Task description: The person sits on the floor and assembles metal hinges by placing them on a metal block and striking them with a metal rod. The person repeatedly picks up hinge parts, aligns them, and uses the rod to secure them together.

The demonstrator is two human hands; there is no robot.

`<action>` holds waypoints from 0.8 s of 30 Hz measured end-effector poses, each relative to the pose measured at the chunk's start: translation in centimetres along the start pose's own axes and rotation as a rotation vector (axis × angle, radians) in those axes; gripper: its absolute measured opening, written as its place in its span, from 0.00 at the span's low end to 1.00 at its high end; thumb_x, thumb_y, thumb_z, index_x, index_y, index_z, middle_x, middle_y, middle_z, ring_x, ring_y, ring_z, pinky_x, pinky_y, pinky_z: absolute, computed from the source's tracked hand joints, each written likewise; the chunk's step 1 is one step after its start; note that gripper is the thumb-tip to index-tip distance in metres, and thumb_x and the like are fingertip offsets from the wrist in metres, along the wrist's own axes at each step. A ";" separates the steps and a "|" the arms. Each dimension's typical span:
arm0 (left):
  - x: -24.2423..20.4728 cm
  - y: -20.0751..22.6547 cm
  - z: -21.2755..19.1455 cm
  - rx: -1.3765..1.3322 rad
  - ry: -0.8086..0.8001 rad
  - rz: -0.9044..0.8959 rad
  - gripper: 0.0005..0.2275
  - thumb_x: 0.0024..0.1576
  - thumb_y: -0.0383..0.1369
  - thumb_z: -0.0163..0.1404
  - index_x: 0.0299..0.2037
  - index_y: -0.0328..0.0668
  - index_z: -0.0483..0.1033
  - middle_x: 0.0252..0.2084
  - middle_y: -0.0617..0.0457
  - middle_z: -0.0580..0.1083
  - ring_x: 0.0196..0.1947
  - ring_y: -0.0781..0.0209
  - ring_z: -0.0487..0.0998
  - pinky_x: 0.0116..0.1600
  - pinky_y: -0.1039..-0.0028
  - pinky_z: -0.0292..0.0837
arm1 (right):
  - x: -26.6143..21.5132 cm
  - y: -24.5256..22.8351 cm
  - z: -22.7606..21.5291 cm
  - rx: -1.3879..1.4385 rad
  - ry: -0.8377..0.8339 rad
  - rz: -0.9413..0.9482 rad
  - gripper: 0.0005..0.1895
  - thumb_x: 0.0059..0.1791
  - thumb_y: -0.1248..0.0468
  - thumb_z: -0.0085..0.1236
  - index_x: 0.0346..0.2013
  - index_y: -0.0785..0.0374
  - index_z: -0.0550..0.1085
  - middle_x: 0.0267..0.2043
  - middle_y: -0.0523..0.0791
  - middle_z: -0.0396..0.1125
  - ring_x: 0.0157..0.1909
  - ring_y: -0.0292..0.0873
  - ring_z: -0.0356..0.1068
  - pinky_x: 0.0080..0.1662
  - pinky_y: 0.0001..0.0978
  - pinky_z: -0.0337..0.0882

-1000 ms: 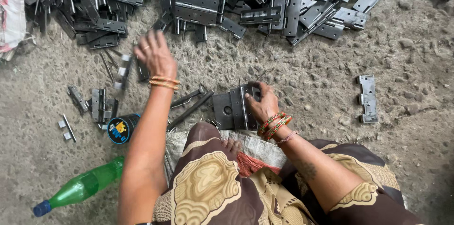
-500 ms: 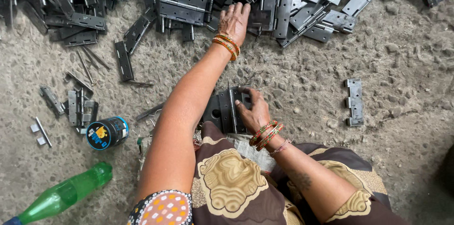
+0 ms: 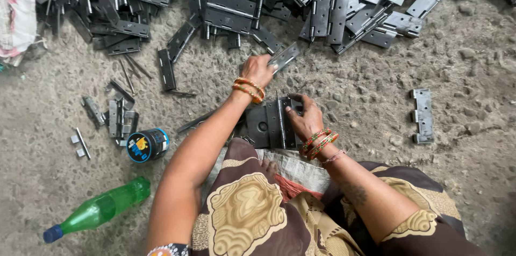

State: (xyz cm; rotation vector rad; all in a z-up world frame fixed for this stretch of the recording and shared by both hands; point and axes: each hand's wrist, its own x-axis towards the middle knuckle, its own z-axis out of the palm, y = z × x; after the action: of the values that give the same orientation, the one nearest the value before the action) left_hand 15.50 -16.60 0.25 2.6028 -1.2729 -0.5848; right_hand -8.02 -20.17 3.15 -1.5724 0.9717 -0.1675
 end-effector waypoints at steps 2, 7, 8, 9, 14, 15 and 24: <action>-1.7 -1.2 -1.5 -0.136 0.068 -0.092 0.12 0.56 0.40 0.57 0.37 0.36 0.80 0.33 0.38 0.78 0.35 0.39 0.80 0.42 0.52 0.75 | 0.3 0.3 0.0 0.010 0.012 -0.001 0.21 0.46 0.62 0.63 0.54 0.60 0.75 0.50 0.53 0.73 0.49 0.50 0.75 0.52 0.41 0.74; -8.0 -0.3 -7.4 -0.974 0.275 -0.319 0.12 0.62 0.35 0.49 0.45 0.33 0.77 0.32 0.44 0.78 0.20 0.57 0.79 0.24 0.68 0.73 | 0.7 1.9 0.0 0.045 -0.003 -0.052 0.21 0.47 0.62 0.61 0.55 0.60 0.74 0.50 0.51 0.74 0.48 0.47 0.76 0.50 0.38 0.74; -9.9 0.6 -8.8 -0.878 0.432 -0.221 0.11 0.65 0.34 0.48 0.47 0.32 0.76 0.31 0.46 0.78 0.22 0.62 0.79 0.24 0.72 0.73 | 0.9 2.1 0.0 0.048 0.002 -0.076 0.21 0.48 0.62 0.61 0.55 0.60 0.74 0.50 0.51 0.74 0.48 0.47 0.76 0.51 0.38 0.74; -11.4 1.8 -9.9 -0.781 0.586 -0.112 0.10 0.68 0.33 0.48 0.49 0.31 0.75 0.31 0.47 0.79 0.24 0.67 0.80 0.25 0.77 0.73 | 1.4 2.3 -0.3 0.048 0.017 -0.105 0.21 0.48 0.61 0.61 0.56 0.60 0.74 0.51 0.51 0.74 0.49 0.46 0.76 0.51 0.37 0.74; -17.8 4.4 -10.9 -0.645 0.904 0.156 0.11 0.68 0.26 0.49 0.56 0.32 0.63 0.39 0.47 0.79 0.31 0.59 0.81 0.34 0.72 0.77 | 2.1 2.8 -1.3 0.024 0.049 -0.040 0.21 0.48 0.60 0.59 0.57 0.56 0.75 0.51 0.48 0.75 0.49 0.44 0.76 0.51 0.35 0.74; -18.5 4.2 -9.8 -0.583 0.940 0.211 0.12 0.68 0.25 0.49 0.58 0.33 0.61 0.42 0.46 0.78 0.35 0.56 0.84 0.38 0.70 0.82 | 2.2 2.7 -1.3 0.030 0.051 -0.033 0.21 0.48 0.60 0.59 0.57 0.56 0.75 0.51 0.48 0.75 0.49 0.44 0.76 0.50 0.35 0.74; -21.6 -2.4 2.7 -0.055 0.095 -0.189 0.12 0.56 0.31 0.53 0.43 0.38 0.62 0.26 0.34 0.76 0.26 0.36 0.77 0.33 0.50 0.73 | 1.0 2.6 -1.0 0.164 -0.107 0.123 0.18 0.50 0.64 0.56 0.56 0.58 0.74 0.51 0.48 0.75 0.47 0.42 0.76 0.46 0.36 0.78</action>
State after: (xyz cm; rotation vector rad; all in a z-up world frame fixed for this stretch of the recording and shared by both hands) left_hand 4.07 1.88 2.80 2.6875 -0.9764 -0.5113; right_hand -9.21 -21.36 0.75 -1.3537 0.9439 -0.0744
